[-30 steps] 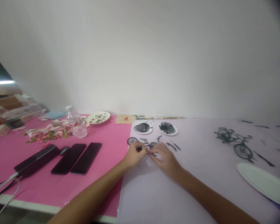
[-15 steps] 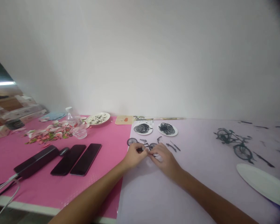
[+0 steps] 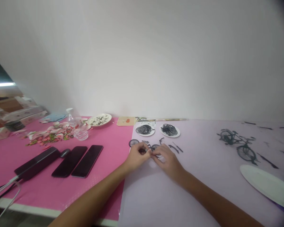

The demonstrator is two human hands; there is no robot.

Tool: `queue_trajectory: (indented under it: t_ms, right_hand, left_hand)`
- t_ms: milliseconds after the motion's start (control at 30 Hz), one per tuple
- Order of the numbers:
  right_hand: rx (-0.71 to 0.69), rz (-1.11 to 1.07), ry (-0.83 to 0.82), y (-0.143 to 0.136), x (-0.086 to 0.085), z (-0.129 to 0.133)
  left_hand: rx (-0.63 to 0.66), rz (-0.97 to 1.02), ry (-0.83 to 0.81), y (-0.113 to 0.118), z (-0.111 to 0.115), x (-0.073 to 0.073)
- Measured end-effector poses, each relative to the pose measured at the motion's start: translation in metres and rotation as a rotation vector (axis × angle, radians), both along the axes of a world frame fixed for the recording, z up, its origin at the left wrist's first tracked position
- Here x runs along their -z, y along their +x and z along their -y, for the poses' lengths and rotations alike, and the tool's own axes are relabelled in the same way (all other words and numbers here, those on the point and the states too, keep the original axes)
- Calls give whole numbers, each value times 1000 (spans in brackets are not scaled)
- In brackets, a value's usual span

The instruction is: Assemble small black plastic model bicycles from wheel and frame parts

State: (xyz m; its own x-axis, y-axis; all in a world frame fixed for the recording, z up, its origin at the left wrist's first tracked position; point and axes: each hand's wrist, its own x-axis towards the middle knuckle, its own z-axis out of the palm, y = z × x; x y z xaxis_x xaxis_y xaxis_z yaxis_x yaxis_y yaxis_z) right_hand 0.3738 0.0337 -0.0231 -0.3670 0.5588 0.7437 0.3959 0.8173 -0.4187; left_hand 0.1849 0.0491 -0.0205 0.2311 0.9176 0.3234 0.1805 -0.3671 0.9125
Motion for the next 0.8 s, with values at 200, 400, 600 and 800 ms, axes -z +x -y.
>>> queue_trajectory:
  t_ms: [200,400,600,800]
  right_hand:
    - [18,10,-27,2,1,-2]
    - [21,-5,-39,2,2,-2]
    - [6,20,-47,-1,1,0]
    - [-16,8,-39,-1,2,-1]
  left_hand:
    - [6,50,-1,1,0,0]
    - [-21,26,-3,2,0,1]
    - [-76,-1,20,2,4,-2]
    - [-83,-24,45,2,3,-1]
